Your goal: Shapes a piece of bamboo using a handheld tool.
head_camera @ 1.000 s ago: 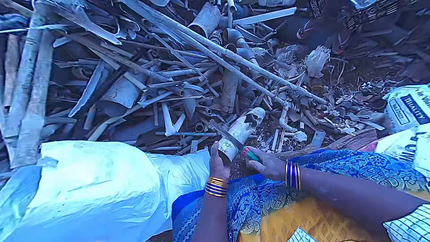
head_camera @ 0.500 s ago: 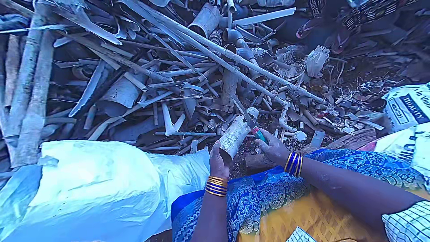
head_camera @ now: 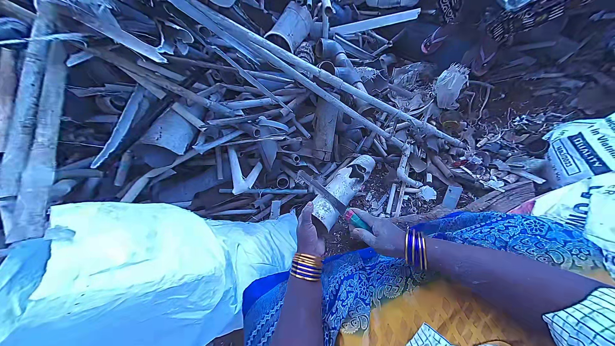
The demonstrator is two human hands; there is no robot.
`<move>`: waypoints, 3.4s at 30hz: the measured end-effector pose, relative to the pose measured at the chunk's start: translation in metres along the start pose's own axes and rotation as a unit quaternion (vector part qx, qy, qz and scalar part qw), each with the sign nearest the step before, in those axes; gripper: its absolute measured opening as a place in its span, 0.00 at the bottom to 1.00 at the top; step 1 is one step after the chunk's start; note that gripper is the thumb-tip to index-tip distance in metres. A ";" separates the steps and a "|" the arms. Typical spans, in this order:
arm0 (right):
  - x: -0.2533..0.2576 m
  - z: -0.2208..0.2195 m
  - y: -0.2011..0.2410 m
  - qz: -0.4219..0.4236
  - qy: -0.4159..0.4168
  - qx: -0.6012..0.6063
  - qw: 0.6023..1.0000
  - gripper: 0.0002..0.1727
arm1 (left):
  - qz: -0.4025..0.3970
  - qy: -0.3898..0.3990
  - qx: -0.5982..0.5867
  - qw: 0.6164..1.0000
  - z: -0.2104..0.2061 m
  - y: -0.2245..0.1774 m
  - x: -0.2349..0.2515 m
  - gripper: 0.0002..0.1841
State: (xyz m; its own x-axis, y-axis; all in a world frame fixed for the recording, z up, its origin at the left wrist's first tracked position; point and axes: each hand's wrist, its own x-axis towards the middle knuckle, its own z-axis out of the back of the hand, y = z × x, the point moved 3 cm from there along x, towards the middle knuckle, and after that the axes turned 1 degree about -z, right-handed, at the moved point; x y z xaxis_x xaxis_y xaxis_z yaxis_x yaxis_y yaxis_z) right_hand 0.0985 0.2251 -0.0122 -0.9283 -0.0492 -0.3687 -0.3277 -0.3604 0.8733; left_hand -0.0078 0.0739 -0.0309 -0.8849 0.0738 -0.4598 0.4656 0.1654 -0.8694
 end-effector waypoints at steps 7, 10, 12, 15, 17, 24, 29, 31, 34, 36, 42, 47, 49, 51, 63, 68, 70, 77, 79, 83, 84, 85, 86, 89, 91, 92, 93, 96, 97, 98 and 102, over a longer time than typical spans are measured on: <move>0.009 0.017 -0.007 -0.044 -0.125 0.068 0.989 0.32 | 0.006 0.000 0.004 1.000 0.001 0.001 0.000 0.21; 0.002 -0.002 0.001 -0.011 0.010 -0.001 1.000 0.34 | 0.009 -0.005 0.006 1.000 0.002 0.003 0.005 0.22; 0.003 0.000 -0.002 -0.015 0.007 -0.022 1.000 0.34 | 0.015 -0.005 0.009 1.000 0.000 0.009 0.006 0.25; 0.007 -0.001 -0.007 -0.024 -0.028 -0.038 0.999 0.34 | -0.003 0.019 0.005 1.000 0.001 0.014 0.003 0.29; 0.010 -0.001 -0.013 -0.016 -0.052 -0.055 0.997 0.33 | 0.002 0.054 0.004 0.999 0.001 0.016 0.000 0.39; 0.013 0.002 -0.015 0.006 -0.056 -0.140 0.988 0.39 | 0.037 0.041 0.004 0.998 -0.005 0.018 -0.004 0.46; -0.006 -0.003 0.003 0.252 -0.264 -0.277 0.889 0.32 | 0.000 0.040 -0.029 0.999 -0.008 0.006 -0.008 0.47; -0.013 -0.007 0.006 0.313 -0.317 -0.306 0.841 0.30 | -0.016 0.050 -0.034 0.998 -0.007 0.005 -0.009 0.48; -0.001 -0.004 -0.006 0.124 -0.198 -0.332 0.914 0.34 | -0.036 0.050 -0.018 0.998 -0.004 0.008 -0.008 0.49; 0.009 0.012 -0.007 0.017 -0.152 -0.299 0.942 0.36 | -0.050 0.046 -0.006 0.998 -0.003 0.009 -0.007 0.49; -0.005 0.002 -0.004 0.279 -0.294 -0.302 0.863 0.31 | -0.068 0.070 -0.009 0.995 -0.001 0.002 -0.008 0.51; 0.014 0.014 -0.010 0.075 -0.218 -0.290 0.929 0.35 | -0.056 0.034 -0.084 0.994 -0.002 0.000 -0.011 0.42; 0.007 0.005 -0.009 0.243 -0.322 -0.322 0.857 0.29 | -0.028 0.027 -0.133 0.990 -0.001 -0.005 -0.011 0.36; 0.008 0.001 -0.015 0.260 -0.321 -0.374 0.830 0.28 | -0.005 0.029 -0.160 0.987 -0.001 -0.009 -0.011 0.33; 0.032 0.114 -0.056 -0.088 -0.442 0.182 0.874 0.25 | 0.020 0.042 -0.165 0.985 0.021 -0.033 -0.005 0.18; 0.029 0.115 -0.051 -0.009 -0.446 0.337 0.829 0.18 | 0.033 0.085 -0.119 0.989 0.026 -0.037 -0.007 0.25; 0.031 0.115 -0.052 0.014 -0.436 0.337 0.834 0.20 | 0.042 0.079 -0.106 0.990 0.027 -0.037 -0.006 0.27; 0.028 0.122 -0.053 -0.161 -0.302 0.145 0.928 0.30 | -0.122 0.042 -0.020 0.991 0.030 -0.035 0.008 0.35; 0.029 0.112 -0.057 -0.223 -0.223 0.128 0.940 0.23 | -0.206 0.050 -0.026 0.977 0.029 -0.031 0.013 0.37; 0.033 0.087 -0.064 -0.267 -0.100 0.173 0.943 0.15 | -0.290 0.059 -0.061 0.953 0.021 -0.027 0.013 0.55; 0.034 0.083 -0.065 -0.262 -0.066 0.183 0.945 0.15 | -0.294 0.058 -0.071 0.951 0.018 -0.024 0.010 0.50; 0.034 0.078 -0.064 -0.251 -0.034 0.191 0.948 0.15 | -0.294 0.063 -0.082 0.950 0.016 -0.021 0.008 0.47; 0.034 0.074 -0.062 -0.241 -0.012 0.203 0.949 0.14 | -0.295 0.078 -0.081 0.949 0.015 -0.018 0.006 0.46; 0.035 0.069 -0.059 -0.223 -0.023 0.237 0.945 0.12 | -0.299 0.112 -0.090 0.943 0.016 -0.016 0.004 0.45; 0.034 0.073 -0.051 -0.216 -0.098 0.153 0.959 0.13 | -0.291 0.098 -0.093 0.947 0.016 -0.015 0.005 0.40; 0.032 0.076 -0.043 -0.213 -0.135 0.062 0.966 0.17 | -0.284 0.086 -0.087 0.951 0.016 -0.014 0.006 0.37; 0.028 0.079 -0.032 -0.198 -0.168 -0.011 0.966 0.21 | -0.279 0.075 -0.078 0.954 0.017 -0.013 0.007 0.37; 0.002 0.062 0.002 0.002 -0.285 -0.093 0.954 0.28 | -0.311 0.051 0.009 0.949 0.016 -0.010 0.010 0.42; -0.006 0.050 0.010 0.094 -0.322 -0.115 0.935 0.29 | -0.323 0.046 0.045 0.944 0.014 -0.009 0.008 0.42; -0.011 0.036 0.013 0.180 -0.358 -0.140 0.906 0.30 | -0.332 0.041 0.083 0.939 0.012 -0.008 0.006 0.42; -0.006 0.000 0.004 0.038 -0.111 -0.215 0.969 0.35 | -0.363 0.013 0.136 0.922 0.007 -0.002 0.000 0.41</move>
State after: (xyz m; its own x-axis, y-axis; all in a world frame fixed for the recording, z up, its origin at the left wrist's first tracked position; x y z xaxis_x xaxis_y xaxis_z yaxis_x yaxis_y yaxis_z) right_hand 0.1028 0.2237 -0.0065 -0.9774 0.0942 -0.1893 -0.1980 -0.7212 0.6638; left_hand -0.0089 0.0667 -0.0308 -0.9626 0.0650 0.2630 -0.2674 -0.0720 -0.9609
